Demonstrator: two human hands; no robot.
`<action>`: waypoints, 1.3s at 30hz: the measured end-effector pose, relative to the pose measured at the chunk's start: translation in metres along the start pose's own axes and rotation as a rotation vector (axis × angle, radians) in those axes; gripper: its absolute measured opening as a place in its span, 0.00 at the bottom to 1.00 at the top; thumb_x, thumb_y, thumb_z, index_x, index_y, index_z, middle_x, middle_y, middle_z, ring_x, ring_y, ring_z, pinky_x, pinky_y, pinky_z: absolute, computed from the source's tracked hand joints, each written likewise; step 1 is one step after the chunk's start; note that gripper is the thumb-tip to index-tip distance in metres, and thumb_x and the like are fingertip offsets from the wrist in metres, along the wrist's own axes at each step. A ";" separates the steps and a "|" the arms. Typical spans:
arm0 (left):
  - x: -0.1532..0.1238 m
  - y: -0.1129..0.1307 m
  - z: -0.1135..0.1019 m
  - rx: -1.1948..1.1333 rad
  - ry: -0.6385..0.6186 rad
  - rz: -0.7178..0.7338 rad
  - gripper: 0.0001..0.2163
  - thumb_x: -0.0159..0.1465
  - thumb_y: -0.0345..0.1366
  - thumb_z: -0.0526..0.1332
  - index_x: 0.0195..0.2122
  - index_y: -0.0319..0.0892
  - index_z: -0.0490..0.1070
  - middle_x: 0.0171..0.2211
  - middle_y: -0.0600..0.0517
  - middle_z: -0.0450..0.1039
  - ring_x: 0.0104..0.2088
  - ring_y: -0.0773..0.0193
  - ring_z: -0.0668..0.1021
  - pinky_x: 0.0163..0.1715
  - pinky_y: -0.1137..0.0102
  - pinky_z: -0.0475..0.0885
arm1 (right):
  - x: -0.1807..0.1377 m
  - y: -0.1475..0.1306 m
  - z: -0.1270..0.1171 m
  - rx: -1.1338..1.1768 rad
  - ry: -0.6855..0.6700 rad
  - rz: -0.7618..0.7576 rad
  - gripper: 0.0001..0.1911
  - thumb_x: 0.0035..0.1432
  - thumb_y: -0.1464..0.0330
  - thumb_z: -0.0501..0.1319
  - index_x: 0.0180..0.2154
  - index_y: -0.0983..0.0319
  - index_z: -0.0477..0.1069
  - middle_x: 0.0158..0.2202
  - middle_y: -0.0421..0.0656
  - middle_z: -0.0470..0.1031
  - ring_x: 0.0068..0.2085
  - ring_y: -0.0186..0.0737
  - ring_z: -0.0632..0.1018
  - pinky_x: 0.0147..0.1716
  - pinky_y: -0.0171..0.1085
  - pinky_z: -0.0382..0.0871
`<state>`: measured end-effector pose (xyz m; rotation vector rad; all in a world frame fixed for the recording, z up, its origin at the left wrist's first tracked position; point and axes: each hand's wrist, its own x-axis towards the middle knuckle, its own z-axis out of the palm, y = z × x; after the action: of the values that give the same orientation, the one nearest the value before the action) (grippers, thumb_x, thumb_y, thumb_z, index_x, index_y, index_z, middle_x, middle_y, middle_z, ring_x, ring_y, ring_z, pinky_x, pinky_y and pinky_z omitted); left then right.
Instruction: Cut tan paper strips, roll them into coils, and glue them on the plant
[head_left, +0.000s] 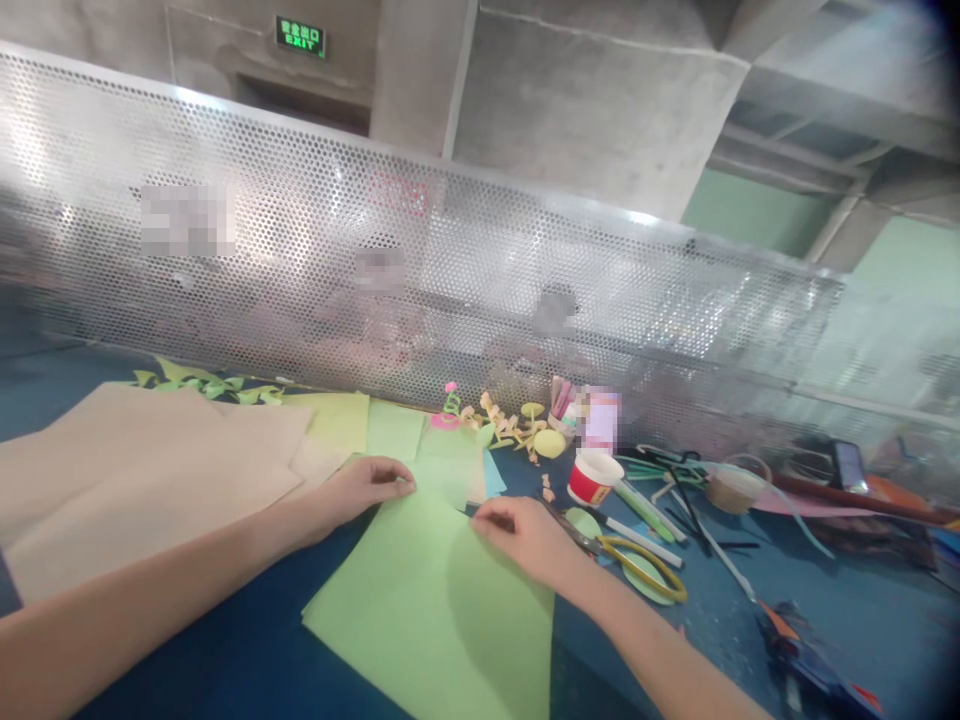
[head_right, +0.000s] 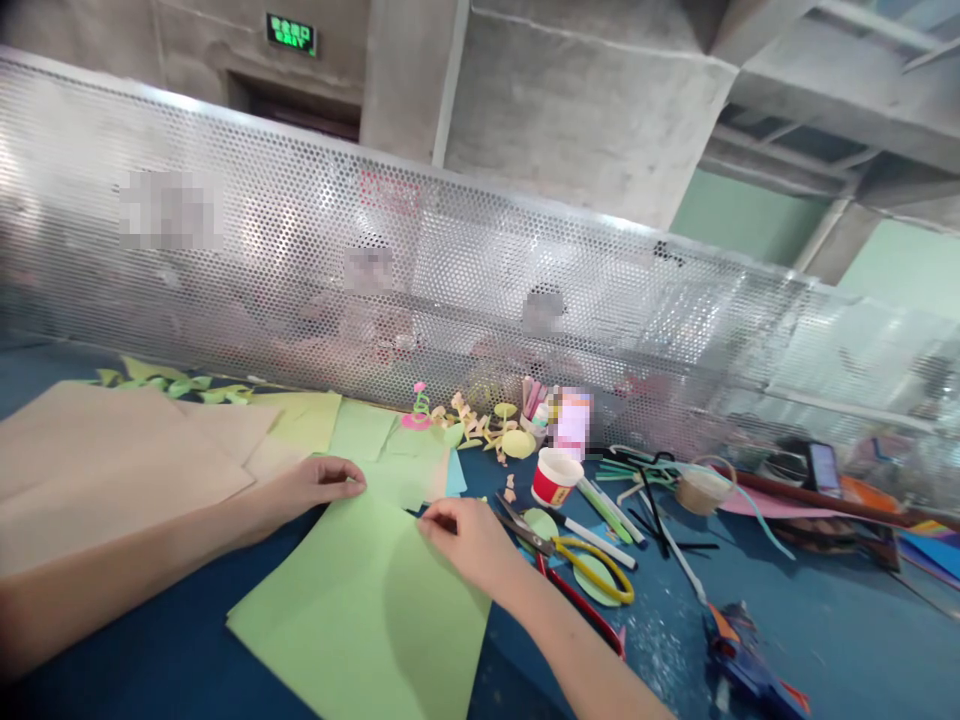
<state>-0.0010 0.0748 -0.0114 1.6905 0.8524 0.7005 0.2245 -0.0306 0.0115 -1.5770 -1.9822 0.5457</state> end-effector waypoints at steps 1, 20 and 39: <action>0.000 0.001 0.000 0.004 0.000 0.001 0.15 0.50 0.47 0.63 0.30 0.39 0.72 0.24 0.55 0.69 0.27 0.65 0.69 0.26 0.74 0.60 | 0.000 0.001 -0.002 -0.001 -0.004 0.005 0.11 0.54 0.65 0.55 0.30 0.61 0.75 0.30 0.42 0.78 0.31 0.40 0.76 0.30 0.33 0.65; 0.001 0.016 -0.014 -0.156 0.082 -0.131 0.13 0.46 0.43 0.67 0.29 0.40 0.74 0.26 0.53 0.75 0.27 0.65 0.74 0.30 0.72 0.66 | -0.004 0.034 -0.053 0.102 -0.078 0.161 0.16 0.51 0.56 0.58 0.27 0.63 0.73 0.23 0.39 0.73 0.23 0.33 0.70 0.24 0.30 0.62; 0.008 0.004 -0.018 -0.381 0.182 -0.014 0.11 0.48 0.41 0.67 0.26 0.38 0.73 0.25 0.54 0.73 0.28 0.68 0.74 0.33 0.73 0.67 | -0.002 0.026 -0.056 0.144 -0.008 0.191 0.16 0.51 0.56 0.58 0.28 0.63 0.72 0.15 0.35 0.65 0.18 0.30 0.63 0.19 0.29 0.54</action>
<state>-0.0099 0.0904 -0.0025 1.2935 0.7968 0.9531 0.2801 -0.0280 0.0378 -1.6849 -1.7656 0.7532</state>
